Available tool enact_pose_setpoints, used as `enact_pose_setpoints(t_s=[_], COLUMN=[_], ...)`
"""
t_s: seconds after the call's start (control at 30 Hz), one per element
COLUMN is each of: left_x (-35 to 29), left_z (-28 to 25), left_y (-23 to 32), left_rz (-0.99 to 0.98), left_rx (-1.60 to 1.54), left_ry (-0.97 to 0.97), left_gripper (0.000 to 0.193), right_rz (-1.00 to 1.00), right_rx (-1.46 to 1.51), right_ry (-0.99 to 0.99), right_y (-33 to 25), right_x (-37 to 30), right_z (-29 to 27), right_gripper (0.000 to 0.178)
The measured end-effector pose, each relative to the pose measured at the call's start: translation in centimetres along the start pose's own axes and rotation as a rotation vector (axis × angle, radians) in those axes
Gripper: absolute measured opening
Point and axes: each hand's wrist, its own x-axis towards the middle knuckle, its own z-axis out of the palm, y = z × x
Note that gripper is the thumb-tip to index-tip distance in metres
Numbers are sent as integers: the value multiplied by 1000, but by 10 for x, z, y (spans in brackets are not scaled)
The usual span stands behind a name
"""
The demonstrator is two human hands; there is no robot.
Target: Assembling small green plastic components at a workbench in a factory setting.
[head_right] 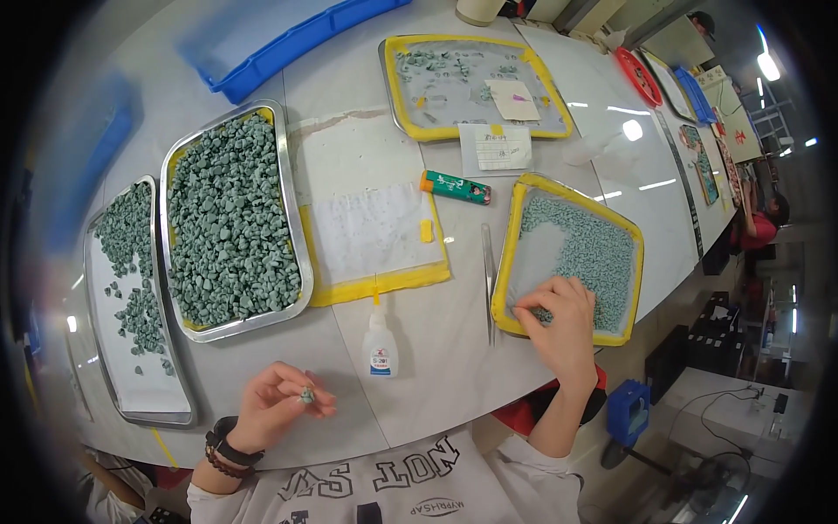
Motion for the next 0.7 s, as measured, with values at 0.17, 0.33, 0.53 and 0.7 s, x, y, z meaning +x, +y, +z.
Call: enact_pose_setpoints(t_s=[0.17, 0.33, 0.53, 0.7], left_x=[0, -1, -1, -2], left_z=[-1, -3, -2, -3], left_y=[1, 0, -1, -2], left_rz=[3, 17, 6, 3], left_rx=[14, 5, 2, -2], left_ry=[-3, 10, 12, 9], left_gripper=[19, 18, 16, 16], right_rz=[-21, -51, -58, -60], right_rx=[44, 56, 80, 125], right_ry=[-19, 1, -12, -8], right_y=[0, -3, 2, 1], right_x=[2, 5, 2, 3], right_z=[0, 2, 3, 5], right_gripper=[11, 11, 10, 10])
